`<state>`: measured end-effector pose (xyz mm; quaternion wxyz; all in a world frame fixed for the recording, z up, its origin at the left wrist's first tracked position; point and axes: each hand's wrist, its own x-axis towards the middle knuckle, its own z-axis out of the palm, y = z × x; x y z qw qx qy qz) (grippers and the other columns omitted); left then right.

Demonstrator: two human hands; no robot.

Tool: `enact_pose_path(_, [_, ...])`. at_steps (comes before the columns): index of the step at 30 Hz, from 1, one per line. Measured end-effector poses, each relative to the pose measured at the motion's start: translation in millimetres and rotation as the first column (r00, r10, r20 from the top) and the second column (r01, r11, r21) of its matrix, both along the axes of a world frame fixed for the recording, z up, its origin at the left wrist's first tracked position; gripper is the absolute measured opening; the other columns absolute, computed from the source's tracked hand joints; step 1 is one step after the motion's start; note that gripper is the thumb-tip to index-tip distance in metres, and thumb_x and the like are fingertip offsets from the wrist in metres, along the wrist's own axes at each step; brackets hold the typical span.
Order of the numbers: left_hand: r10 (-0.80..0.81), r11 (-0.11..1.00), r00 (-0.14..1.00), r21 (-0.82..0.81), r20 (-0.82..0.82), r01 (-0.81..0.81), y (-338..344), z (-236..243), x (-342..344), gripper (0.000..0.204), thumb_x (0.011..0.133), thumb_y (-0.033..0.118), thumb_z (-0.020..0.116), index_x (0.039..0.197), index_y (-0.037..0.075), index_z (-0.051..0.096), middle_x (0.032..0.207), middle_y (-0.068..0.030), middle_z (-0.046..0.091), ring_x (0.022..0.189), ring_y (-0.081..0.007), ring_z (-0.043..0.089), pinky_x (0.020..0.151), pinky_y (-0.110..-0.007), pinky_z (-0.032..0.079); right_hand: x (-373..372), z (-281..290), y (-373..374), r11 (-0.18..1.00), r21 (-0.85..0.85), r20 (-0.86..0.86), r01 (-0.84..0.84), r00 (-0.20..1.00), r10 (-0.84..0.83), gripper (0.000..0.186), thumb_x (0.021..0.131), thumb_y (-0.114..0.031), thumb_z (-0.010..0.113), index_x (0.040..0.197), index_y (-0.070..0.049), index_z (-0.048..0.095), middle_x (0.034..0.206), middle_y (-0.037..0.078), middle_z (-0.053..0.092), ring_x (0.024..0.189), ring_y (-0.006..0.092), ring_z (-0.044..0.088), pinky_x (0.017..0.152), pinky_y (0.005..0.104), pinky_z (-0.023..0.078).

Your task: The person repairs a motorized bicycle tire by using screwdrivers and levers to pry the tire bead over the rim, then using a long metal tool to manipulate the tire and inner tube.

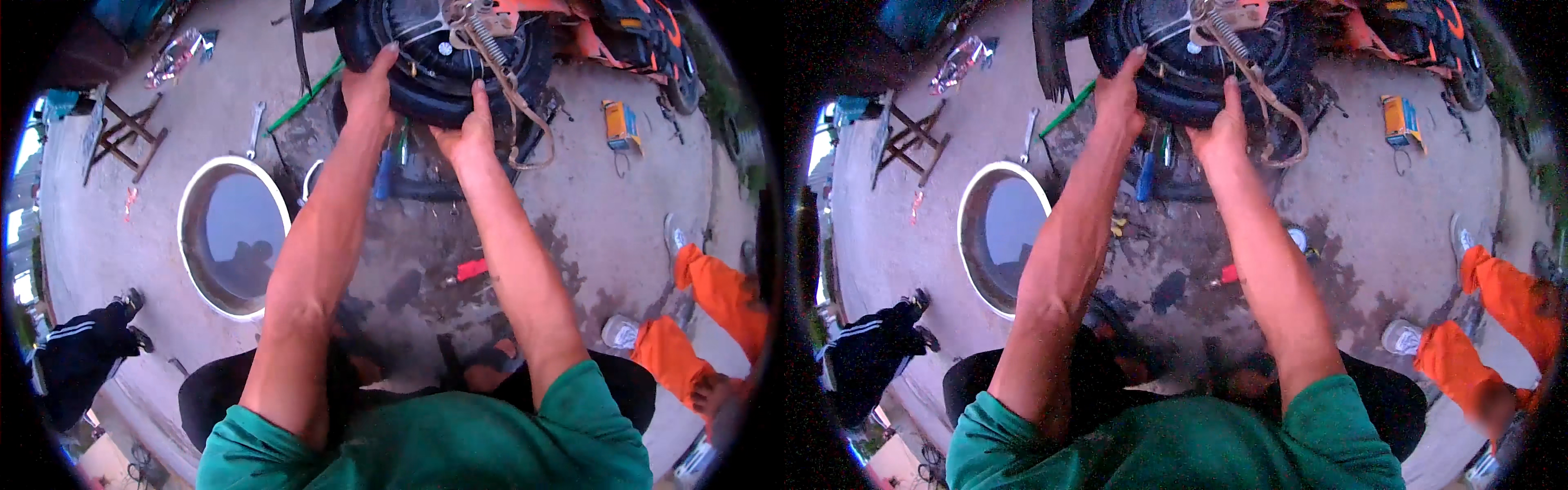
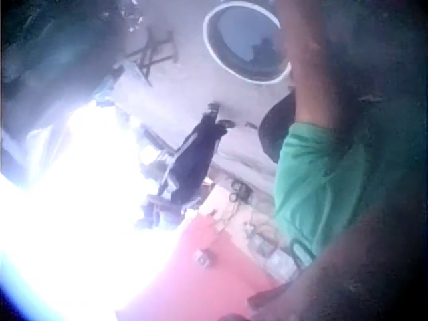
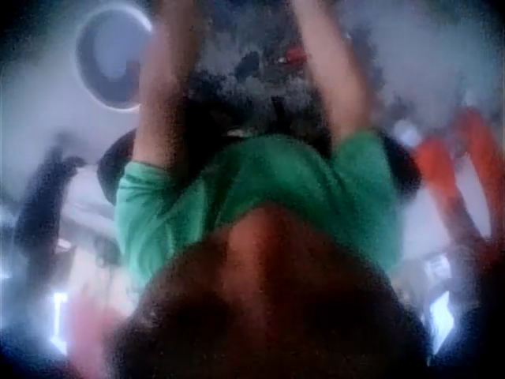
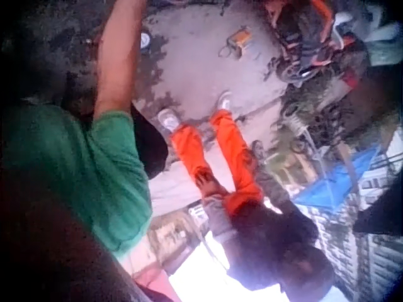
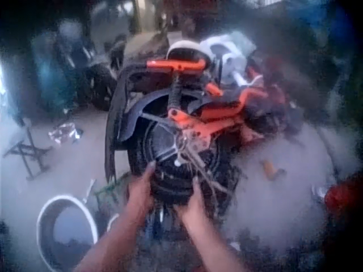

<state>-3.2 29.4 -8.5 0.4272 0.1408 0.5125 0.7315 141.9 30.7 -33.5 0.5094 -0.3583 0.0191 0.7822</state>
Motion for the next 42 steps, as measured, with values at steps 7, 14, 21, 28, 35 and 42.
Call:
enact_pose_path(7, [0.085,0.982,0.959,-0.143,-0.270,-0.127,14.0,-5.4,-10.0,0.048,0.086,0.016,0.084,0.125,-0.002,0.064,0.112,-0.0127,0.073,0.095,-0.0274,0.073,0.086,-0.043,0.061,-7.1,17.0,-2.8,1.000,-0.016,0.023,-0.003,1.000,0.003,0.055,0.101,-0.049,0.063,0.143,-0.014,0.055,0.144,0.012,0.059,0.129,0.0363,0.059,0.107,0.0622,0.049])
enact_pose_path(14, [-0.178,0.983,0.973,0.070,0.147,0.169,5.1,-12.9,-25.4,0.056,0.095,0.039,0.075,0.137,0.005,0.060,0.124,-0.0123,0.071,0.113,-0.0302,0.068,0.099,-0.049,0.055,-3.4,-1.2,-8.3,0.998,0.044,0.040,0.034,0.999,-0.036,0.064,0.097,-0.055,0.066,0.146,-0.014,0.053,0.146,0.010,0.059,0.133,0.0332,0.056,0.112,0.0577,0.045])
enact_pose_path(21, [-0.194,0.979,0.980,0.077,0.048,0.190,30.0,-11.5,-58.4,0.055,0.092,0.031,0.079,0.133,0.000,0.059,0.119,-0.0124,0.071,0.103,-0.0261,0.071,0.092,-0.041,0.058,-22.0,-11.6,-20.1,0.992,0.070,-0.030,0.108,0.994,-0.106,0.070,0.095,-0.057,0.068,0.148,-0.015,0.051,0.149,0.008,0.056,0.136,0.0325,0.054,0.115,0.0557,0.042])
enact_pose_path(28, [-0.254,0.967,0.966,0.021,0.038,0.254,22.4,-4.7,-48.3,0.059,0.098,0.040,0.071,0.143,0.005,0.057,0.139,-0.0102,0.065,0.124,-0.0287,0.064,0.109,-0.047,0.049,4.1,-15.9,3.0,0.976,0.152,0.002,0.158,0.987,-0.160,0.073,0.097,-0.066,0.056,0.154,-0.020,0.046,0.155,0.006,0.051,0.141,0.0312,0.049,0.117,0.0574,0.038])
enact_pose_path(35, [-0.056,0.998,0.998,-0.036,-0.011,0.055,22.9,-8.7,-37.9,0.057,0.099,0.039,0.070,0.140,0.002,0.057,0.136,-0.0114,0.067,0.119,-0.0290,0.067,0.106,-0.047,0.051,-9.1,-2.7,4.0,0.957,0.160,0.017,0.242,0.969,-0.248,0.075,0.099,-0.068,0.049,0.155,-0.018,0.044,0.157,0.007,0.048,0.142,0.0321,0.048,0.118,0.0569,0.038])
enact_pose_path(42, [-0.088,0.996,0.996,0.004,0.009,0.088,29.6,-14.0,-44.9,0.055,0.099,0.039,0.069,0.137,0.001,0.059,0.133,-0.0119,0.069,0.115,-0.0294,0.068,0.103,-0.046,0.053,-14.9,-7.5,4.9,0.958,0.125,-0.024,0.259,0.966,-0.258,0.076,0.101,-0.071,0.044,0.157,-0.019,0.041,0.159,0.006,0.046,0.143,0.0317,0.047,0.120,0.0567,0.035])
